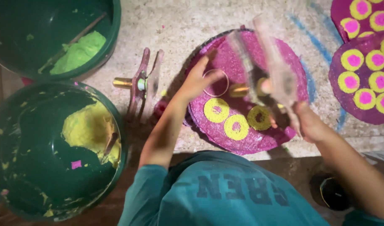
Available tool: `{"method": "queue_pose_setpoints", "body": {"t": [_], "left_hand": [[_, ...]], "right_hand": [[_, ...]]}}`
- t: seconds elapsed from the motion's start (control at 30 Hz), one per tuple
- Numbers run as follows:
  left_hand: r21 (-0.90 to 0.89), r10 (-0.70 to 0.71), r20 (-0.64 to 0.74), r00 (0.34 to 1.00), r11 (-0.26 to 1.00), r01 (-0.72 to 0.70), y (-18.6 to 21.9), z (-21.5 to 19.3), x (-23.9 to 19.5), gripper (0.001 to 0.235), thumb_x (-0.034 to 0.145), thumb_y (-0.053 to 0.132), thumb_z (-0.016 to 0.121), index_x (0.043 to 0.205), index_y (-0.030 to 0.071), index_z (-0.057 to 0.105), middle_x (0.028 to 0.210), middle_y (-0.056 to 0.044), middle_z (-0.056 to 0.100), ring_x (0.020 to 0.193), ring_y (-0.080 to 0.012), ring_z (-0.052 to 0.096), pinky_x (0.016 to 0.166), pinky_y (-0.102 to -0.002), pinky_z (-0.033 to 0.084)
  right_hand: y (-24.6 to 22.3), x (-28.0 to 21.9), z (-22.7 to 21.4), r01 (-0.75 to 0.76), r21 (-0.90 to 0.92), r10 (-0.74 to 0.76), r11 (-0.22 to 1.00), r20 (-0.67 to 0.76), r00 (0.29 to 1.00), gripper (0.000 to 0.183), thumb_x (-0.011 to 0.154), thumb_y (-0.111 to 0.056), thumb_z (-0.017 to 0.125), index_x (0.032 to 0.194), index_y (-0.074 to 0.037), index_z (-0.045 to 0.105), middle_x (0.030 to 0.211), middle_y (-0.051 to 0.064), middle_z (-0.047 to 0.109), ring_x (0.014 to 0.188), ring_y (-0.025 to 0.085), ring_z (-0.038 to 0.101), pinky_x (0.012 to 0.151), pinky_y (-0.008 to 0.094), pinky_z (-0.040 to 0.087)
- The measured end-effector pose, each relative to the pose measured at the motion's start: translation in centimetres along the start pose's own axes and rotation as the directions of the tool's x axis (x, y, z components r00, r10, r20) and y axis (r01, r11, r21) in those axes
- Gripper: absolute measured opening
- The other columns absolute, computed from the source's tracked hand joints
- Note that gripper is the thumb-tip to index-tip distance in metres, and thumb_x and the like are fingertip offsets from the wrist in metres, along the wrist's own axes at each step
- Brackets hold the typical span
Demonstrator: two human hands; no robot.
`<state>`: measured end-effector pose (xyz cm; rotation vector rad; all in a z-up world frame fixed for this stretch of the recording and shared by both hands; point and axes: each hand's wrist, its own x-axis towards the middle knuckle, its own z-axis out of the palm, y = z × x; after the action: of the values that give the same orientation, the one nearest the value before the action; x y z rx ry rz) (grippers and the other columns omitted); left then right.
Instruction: The person scoops yellow paste into a handheld press and stamps circular shapes onto a pink glittery sheet. They repeat this process to form multiple rows of yellow circles, then lift and stack the finished sheets. The person also handles a black plastic tray and a green bowl containing the paste.
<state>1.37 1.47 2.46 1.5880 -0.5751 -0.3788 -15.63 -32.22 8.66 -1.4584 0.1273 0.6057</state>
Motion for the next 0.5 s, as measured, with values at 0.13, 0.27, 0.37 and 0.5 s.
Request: {"method": "queue_pose_setpoints", "body": {"t": [0.13, 0.27, 0.37, 0.5], "left_hand": [[-0.981, 0.227, -0.045, 0.973, 0.173, -0.085, 1.7, 0.8, 2.0, 0.093, 0.094, 0.07, 0.051, 0.156, 0.002, 0.041, 0.15, -0.016, 0.055, 0.145, -0.0303, 0.049, 0.126, -0.051, 0.032], [-0.969, 0.337, -0.229, 0.913, -0.169, -0.181, 2.4, 0.4, 3.8, 0.054, 0.114, 0.06, 0.042, 0.114, 0.009, 0.06, 0.101, -0.004, 0.066, 0.106, -0.0206, 0.064, 0.114, -0.042, 0.044], [-0.945, 0.142, -0.323, 0.936, -0.109, -0.309, 1.9, -1.1, 4.5, 0.043, 0.105, 0.056, 0.045, 0.098, 0.015, 0.055, 0.088, 0.001, 0.056, 0.091, -0.0179, 0.059, 0.104, -0.042, 0.047], [-0.93, 0.226, -0.362, 0.905, -0.159, -0.332, 0.7, -3.0, 4.5, 0.041, 0.108, 0.055, 0.047, 0.095, 0.016, 0.055, 0.087, 0.003, 0.054, 0.088, -0.0145, 0.056, 0.1, -0.039, 0.049]], "right_hand": [[-2.2, 4.3, 0.8, -0.422, -0.133, 0.43, 0.897, 0.043, 0.902, 0.073, 0.098, -0.062, 0.029, 0.122, -0.001, 0.062, 0.1, 0.015, 0.075, 0.092, 0.025, 0.072, 0.085, 0.04, 0.057], [-7.7, 7.6, 1.8, -0.365, -0.448, 0.443, 0.816, 0.078, 0.893, 0.076, 0.099, -0.064, 0.018, 0.118, -0.006, 0.062, 0.088, 0.013, 0.073, 0.085, 0.024, 0.075, 0.08, 0.041, 0.06], [-10.6, 9.5, 3.4, -0.326, -0.677, 0.367, 0.66, -0.088, 0.926, 0.083, 0.098, -0.068, 0.021, 0.109, -0.004, 0.072, 0.085, 0.011, 0.075, 0.08, 0.023, 0.072, 0.073, 0.036, 0.06], [-11.5, 11.1, 5.9, -0.297, -0.747, 0.321, 0.594, -0.119, 0.94, 0.086, 0.092, -0.073, 0.023, 0.108, -0.005, 0.072, 0.08, 0.011, 0.073, 0.072, 0.022, 0.072, 0.065, 0.039, 0.059]]}}
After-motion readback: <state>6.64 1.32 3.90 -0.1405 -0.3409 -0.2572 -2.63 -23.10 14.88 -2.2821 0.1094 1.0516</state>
